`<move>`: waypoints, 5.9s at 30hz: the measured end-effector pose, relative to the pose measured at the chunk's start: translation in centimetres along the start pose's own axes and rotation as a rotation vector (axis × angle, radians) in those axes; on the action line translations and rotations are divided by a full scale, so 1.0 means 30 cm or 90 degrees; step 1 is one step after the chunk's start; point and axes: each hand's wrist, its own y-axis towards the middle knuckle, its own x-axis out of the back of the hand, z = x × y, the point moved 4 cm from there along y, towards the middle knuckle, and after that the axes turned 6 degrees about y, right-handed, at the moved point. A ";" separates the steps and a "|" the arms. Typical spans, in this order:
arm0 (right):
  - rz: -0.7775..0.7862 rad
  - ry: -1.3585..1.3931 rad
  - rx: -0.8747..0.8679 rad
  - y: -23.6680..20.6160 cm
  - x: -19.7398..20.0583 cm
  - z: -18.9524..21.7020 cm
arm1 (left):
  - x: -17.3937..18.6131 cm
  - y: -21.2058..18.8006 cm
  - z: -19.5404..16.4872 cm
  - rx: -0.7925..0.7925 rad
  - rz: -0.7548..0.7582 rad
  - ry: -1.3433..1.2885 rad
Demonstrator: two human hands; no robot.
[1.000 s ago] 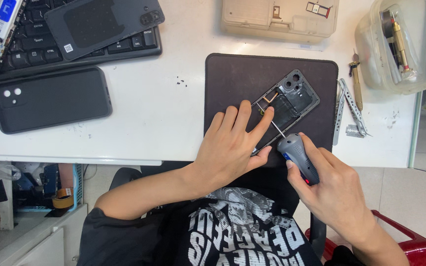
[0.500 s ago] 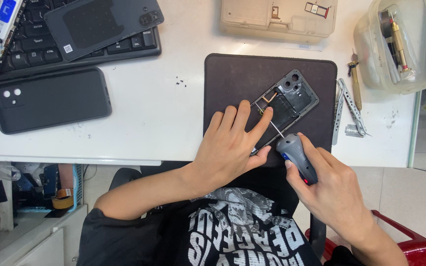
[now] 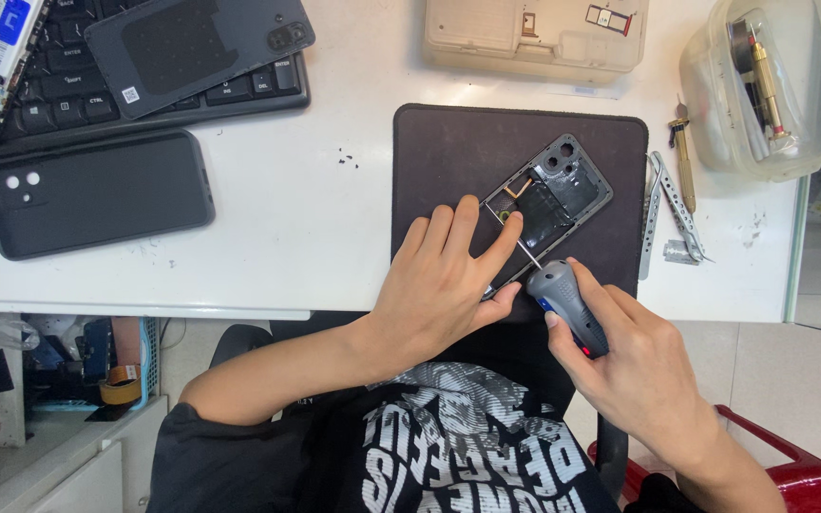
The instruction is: The person uses tweezers to adjust a ribbon cable on a smartphone motherboard, then uses a screwdriver to remove screws from the phone's metal frame. The person handles the motherboard and the phone frame throughout the process.
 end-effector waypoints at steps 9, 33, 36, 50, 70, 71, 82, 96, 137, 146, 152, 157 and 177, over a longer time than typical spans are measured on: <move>0.033 -0.013 -0.053 0.004 -0.010 -0.016 | -0.004 -0.006 -0.001 -0.002 -0.018 0.007; 0.062 -0.004 -0.049 0.005 -0.017 -0.003 | 0.005 -0.043 -0.003 0.023 -0.046 -0.025; 0.040 0.006 -0.017 0.001 -0.011 0.004 | 0.008 -0.051 -0.003 0.059 -0.077 -0.076; 0.047 -0.001 -0.032 0.001 -0.009 -0.003 | 0.011 -0.062 0.016 0.059 -0.100 -0.152; 0.041 0.002 -0.025 0.005 -0.005 0.008 | 0.005 -0.059 0.011 0.055 -0.106 -0.111; 0.031 0.006 -0.007 0.004 -0.002 0.013 | 0.004 -0.059 0.011 0.051 -0.108 -0.108; 0.045 0.006 -0.026 0.001 -0.008 0.009 | 0.009 -0.068 0.019 0.068 -0.093 -0.177; 0.052 0.019 -0.013 -0.004 -0.007 0.007 | 0.019 -0.087 0.032 0.065 -0.058 -0.245; 0.071 0.007 -0.039 -0.001 -0.014 0.000 | 0.010 -0.088 0.035 0.067 -0.065 -0.230; 0.040 0.015 -0.002 -0.003 -0.006 0.014 | 0.012 -0.088 0.037 0.070 -0.061 -0.248; 0.066 0.017 -0.023 0.001 -0.013 0.015 | 0.010 -0.090 0.035 0.067 -0.065 -0.235; 0.074 0.019 -0.028 -0.005 -0.018 0.014 | 0.003 -0.089 0.034 0.064 -0.067 -0.232; 0.104 -0.003 -0.063 0.006 -0.013 0.018 | 0.003 -0.090 0.033 0.067 -0.077 -0.230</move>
